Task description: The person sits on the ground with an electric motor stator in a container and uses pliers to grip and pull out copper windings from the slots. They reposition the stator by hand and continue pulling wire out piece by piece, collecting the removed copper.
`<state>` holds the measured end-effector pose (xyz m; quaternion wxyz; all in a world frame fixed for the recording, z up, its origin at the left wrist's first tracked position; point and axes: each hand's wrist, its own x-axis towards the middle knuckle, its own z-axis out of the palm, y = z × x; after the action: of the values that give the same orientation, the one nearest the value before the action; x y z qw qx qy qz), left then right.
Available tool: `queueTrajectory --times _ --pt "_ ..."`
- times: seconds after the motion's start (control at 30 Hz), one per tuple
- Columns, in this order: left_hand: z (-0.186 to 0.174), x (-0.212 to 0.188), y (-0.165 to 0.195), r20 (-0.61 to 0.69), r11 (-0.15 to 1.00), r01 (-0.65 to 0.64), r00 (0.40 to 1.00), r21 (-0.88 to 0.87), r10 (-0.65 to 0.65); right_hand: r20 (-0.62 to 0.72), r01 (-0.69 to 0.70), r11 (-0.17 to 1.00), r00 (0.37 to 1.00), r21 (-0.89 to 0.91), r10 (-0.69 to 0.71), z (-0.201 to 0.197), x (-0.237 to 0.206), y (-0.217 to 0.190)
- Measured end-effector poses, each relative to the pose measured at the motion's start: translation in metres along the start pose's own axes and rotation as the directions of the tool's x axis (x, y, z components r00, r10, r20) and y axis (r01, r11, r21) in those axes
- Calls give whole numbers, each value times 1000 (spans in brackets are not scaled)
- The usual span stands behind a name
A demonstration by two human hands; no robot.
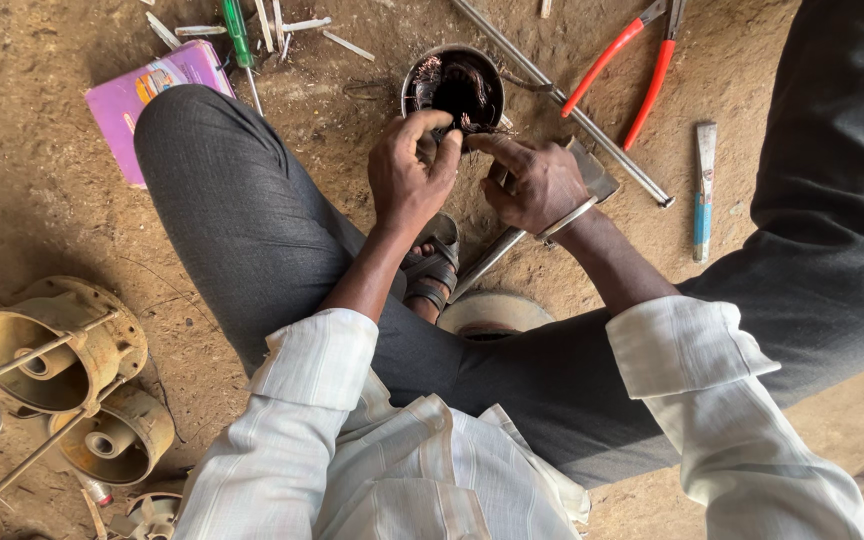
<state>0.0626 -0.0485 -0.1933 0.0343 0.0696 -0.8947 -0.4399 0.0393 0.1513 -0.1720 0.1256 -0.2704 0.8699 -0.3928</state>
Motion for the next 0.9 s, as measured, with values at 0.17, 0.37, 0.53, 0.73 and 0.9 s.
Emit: queueTrajectory --times 0.17,0.37,0.53,0.73,0.9 --pt "5 2 -7 23 990 132 991 44 -133 21 -17 999 1000 41 17 -2 0 3" --pt "3 6 -3 53 965 230 970 125 -237 3 -32 999 999 34 32 -7 1 -1" --pt "-1 6 7 -12 989 -149 989 13 149 1 -76 996 997 49 76 -9 1 1" --pt "1 6 5 -19 994 -96 995 -53 95 -27 -104 994 994 45 106 -10 0 0" --pt "9 6 -9 -18 986 22 1000 -166 -25 -33 -134 987 990 93 138 -8 -1 3"
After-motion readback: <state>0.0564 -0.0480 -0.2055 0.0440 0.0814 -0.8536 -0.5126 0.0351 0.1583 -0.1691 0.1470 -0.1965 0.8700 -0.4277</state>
